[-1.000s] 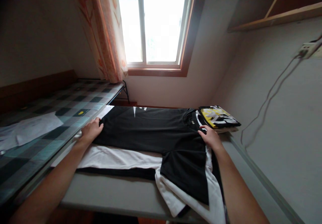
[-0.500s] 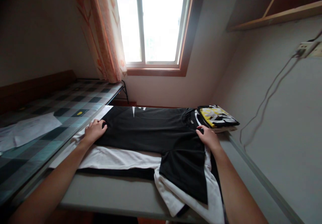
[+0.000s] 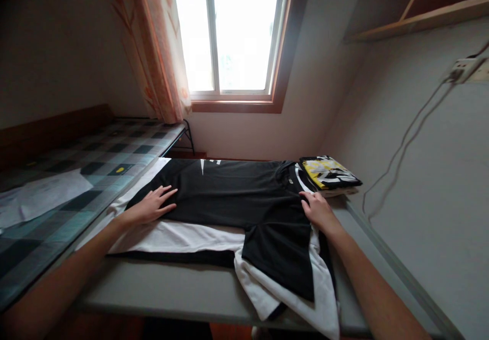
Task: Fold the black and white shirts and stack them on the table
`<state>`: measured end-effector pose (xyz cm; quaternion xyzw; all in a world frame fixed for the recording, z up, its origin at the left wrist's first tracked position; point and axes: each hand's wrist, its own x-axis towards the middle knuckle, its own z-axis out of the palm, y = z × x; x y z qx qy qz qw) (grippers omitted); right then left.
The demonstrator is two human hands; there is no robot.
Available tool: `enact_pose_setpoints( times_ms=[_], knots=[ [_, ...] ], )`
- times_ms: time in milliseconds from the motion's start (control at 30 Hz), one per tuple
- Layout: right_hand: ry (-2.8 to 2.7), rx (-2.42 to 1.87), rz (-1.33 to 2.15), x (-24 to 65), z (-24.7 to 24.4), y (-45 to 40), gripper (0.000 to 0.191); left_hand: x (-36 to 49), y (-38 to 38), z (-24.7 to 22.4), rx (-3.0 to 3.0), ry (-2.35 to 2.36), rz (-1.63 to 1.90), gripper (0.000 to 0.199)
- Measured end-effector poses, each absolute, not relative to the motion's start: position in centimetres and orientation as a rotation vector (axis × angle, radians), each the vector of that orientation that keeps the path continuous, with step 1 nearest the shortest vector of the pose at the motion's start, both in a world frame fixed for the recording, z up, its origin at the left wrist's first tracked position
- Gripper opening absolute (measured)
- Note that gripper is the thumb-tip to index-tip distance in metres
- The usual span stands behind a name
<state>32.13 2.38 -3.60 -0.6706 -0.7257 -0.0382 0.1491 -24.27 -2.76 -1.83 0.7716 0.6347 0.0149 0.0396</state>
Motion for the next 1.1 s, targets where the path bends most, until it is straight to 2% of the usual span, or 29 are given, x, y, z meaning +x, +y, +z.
enact_pose_setpoints(
  times_ms=[100,167,300,467,600,900,1100],
  knots=[
    [-2.181,-1.762,-0.297,33.9,-5.0,0.2,0.046,-25.9,-5.7,-0.5,2.335,1.726,-0.151,0.095],
    [-2.271,-1.679,-0.329,35.0,-5.6,-1.3,0.052,-26.6,-7.7,0.5,2.317,1.642,-0.260,0.104],
    [-2.438,-1.585,-0.421,36.3,-5.7,-3.6,0.060,-26.9,-10.3,1.7,2.344,1.619,-0.269,0.099],
    [-2.634,-1.508,-0.492,35.6,-4.7,-4.7,0.070,-26.8,-11.2,1.4,2.361,1.647,-0.305,0.101],
    [-2.684,-1.532,-0.417,34.5,-3.9,-4.6,0.066,-26.3,-11.3,0.8,2.402,1.697,-0.230,0.087],
    [-2.700,-1.636,-0.348,32.9,-2.4,-4.3,0.058,-25.6,-11.6,-2.5,2.546,1.890,-0.110,0.075],
    [-2.669,-1.686,-0.250,32.6,-2.5,-3.9,0.065,-26.0,-11.0,-4.1,2.575,1.963,-0.071,0.069]
  ],
)
